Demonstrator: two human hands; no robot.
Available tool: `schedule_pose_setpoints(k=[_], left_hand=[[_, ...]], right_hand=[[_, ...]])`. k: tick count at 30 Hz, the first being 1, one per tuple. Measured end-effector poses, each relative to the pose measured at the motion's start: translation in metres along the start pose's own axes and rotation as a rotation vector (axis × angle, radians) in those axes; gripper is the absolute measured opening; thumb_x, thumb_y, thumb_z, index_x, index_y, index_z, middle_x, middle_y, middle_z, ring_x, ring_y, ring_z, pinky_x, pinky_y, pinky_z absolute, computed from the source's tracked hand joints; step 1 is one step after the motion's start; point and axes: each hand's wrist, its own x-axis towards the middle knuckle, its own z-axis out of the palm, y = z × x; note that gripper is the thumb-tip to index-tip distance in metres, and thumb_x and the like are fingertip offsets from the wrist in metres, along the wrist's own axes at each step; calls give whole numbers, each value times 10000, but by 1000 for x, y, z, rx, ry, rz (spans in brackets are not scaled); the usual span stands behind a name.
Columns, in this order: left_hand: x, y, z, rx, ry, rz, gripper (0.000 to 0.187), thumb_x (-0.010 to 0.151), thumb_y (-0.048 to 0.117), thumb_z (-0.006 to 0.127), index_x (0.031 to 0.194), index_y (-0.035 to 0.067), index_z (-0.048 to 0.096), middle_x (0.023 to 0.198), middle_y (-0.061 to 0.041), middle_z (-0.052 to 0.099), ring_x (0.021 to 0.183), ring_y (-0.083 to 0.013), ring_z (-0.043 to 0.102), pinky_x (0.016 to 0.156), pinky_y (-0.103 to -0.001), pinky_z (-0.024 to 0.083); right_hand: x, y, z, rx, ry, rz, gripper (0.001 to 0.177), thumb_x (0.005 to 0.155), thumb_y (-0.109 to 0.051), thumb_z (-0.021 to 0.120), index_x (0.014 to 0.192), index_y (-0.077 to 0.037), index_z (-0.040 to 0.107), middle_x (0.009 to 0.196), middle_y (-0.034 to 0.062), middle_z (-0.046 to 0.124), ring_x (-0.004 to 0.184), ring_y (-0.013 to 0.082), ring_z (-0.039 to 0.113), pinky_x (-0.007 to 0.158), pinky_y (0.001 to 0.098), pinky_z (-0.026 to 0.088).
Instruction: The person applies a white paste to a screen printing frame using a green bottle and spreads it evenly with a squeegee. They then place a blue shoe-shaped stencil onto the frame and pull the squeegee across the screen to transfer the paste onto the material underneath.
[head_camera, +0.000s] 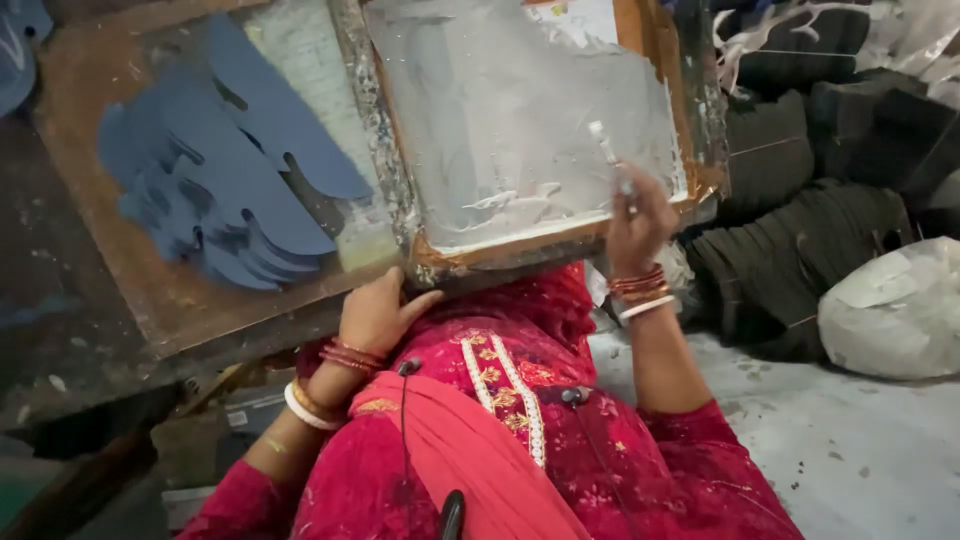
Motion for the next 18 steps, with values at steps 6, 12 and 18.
schedule_pose_setpoints(k=[6, 12, 18], left_hand=[[86, 38, -121, 153, 141, 117, 521, 950, 563, 622, 762, 88, 727, 740, -189, 697, 700, -418, 677, 616, -515, 521], [351, 26, -224, -163, 658, 340, 439, 922, 457, 789, 920, 37, 662, 734, -198, 640, 595, -382, 634, 549, -495, 514], [413, 47, -257, -11, 761, 449, 338, 920, 387, 771, 1040, 85, 675, 908, -179, 657, 795, -374, 632, 699, -516, 510]], right_hand=[[8, 37, 6, 24, 108, -201, 171, 1058, -39, 705, 1224, 1, 696, 1105, 158, 732, 939, 254, 700, 814, 369, 559], [-7, 51, 6, 162, 145, 103, 204, 1052, -64, 698, 1241, 11, 710, 966, 130, 705, 801, 171, 599, 707, 305, 502], [-2, 42, 3, 25, 230, 45, 180, 1060, -93, 696, 1206, 11, 687, 985, 132, 715, 824, 176, 653, 750, 318, 531]])
